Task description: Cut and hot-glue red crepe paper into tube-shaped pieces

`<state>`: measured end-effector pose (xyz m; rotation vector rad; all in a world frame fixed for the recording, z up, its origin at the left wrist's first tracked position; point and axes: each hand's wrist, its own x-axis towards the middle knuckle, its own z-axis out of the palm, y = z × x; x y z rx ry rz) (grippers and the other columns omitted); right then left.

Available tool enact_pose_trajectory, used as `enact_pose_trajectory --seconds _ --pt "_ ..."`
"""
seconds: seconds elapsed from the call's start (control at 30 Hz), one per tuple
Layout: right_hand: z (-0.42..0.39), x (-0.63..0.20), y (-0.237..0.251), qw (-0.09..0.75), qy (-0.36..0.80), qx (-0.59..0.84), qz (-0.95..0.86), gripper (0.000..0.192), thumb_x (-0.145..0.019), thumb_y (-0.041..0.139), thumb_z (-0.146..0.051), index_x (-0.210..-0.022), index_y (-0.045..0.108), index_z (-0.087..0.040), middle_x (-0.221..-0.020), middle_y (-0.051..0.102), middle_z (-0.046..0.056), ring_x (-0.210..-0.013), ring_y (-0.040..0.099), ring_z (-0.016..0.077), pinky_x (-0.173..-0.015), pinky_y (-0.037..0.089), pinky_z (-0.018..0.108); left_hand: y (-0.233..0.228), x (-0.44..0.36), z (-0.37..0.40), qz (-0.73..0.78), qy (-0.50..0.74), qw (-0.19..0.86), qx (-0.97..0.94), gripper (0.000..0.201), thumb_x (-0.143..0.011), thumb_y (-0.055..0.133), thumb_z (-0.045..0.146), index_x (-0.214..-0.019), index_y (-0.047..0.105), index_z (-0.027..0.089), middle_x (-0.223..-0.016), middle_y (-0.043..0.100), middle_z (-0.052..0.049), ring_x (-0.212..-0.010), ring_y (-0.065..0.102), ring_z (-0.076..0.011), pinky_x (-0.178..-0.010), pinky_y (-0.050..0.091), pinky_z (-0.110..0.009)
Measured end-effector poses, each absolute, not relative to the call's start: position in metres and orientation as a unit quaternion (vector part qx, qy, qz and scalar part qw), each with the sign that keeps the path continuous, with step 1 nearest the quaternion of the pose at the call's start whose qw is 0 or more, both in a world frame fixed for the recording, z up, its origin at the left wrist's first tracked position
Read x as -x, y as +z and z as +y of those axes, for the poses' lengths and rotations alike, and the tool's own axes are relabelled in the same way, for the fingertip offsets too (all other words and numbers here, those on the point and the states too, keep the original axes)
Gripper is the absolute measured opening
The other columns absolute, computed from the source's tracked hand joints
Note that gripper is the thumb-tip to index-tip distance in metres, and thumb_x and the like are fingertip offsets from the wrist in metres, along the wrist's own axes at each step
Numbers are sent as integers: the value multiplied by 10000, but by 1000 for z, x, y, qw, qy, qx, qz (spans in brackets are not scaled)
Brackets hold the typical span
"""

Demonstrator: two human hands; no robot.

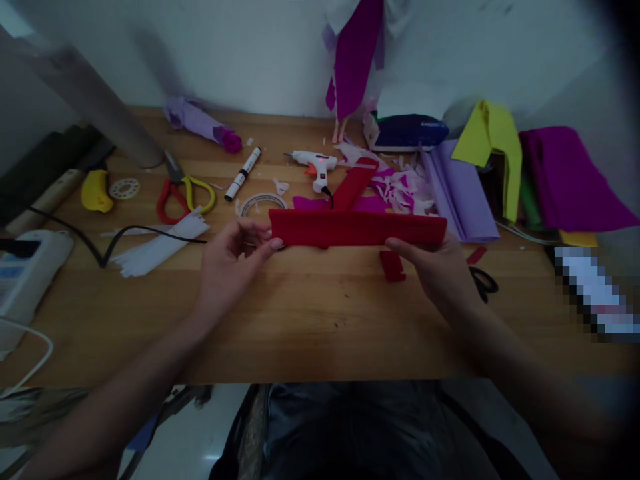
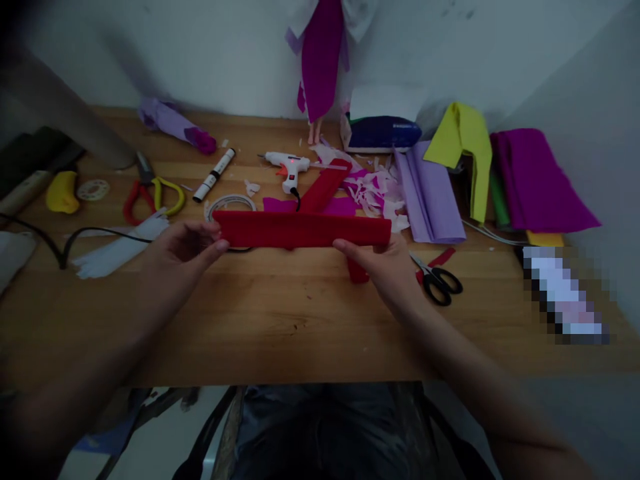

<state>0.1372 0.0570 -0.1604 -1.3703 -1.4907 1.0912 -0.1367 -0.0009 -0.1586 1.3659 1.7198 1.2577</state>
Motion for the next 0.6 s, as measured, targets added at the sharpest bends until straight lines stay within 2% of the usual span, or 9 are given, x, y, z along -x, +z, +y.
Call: enact_pose_trajectory --seconds 0.13,0.2,0.3,0.43,0.6 --pt "57 -138 -164 404 445 547 -583 229 -641 822 -418 -792 703 -292 -870 748 29 -921 680 321 -851 541 533 -160 139 -2 632 443 348 -532 209 -746 712 403 -811 606 235 -789 629 21 -693 549 -132 -661 457 -274" --pt "57 -138 -166 404 452 539 -585 220 -644 821 -406 -792 705 -292 -887 748 28 -929 682 317 -862 541 529 -160 140 -4 629 426 361 -540 200 -758 707 405 -844 614 251 -835 637 12 -726 560 -145 -674 459 -288" --pt "57 -138 -170 405 456 531 -589 197 -669 805 -396 -808 708 -294 -913 747 31 -925 686 302 -864 543 517 -161 139 -5 647 450 323 -524 264 -728 741 398 -908 591 278 -871 618 13 -739 554 -152 -676 460 -298" --pt "56 -138 -173 406 450 538 -586 205 -678 797 -411 -809 694 -291 -899 745 30 -900 688 297 -819 551 500 -161 137 -5 657 450 290 -531 220 -740 732 401 -855 583 288 -875 600 20 -743 534 -154 -687 456 -310" --pt "55 -137 -171 406 454 525 -594 201 -702 783 -399 -856 698 -301 -972 739 26 -962 674 306 -877 529 505 -161 142 -9 654 457 250 -548 263 -750 714 323 -978 583 318 -970 616 23 -905 574 -195 -756 474 -354"
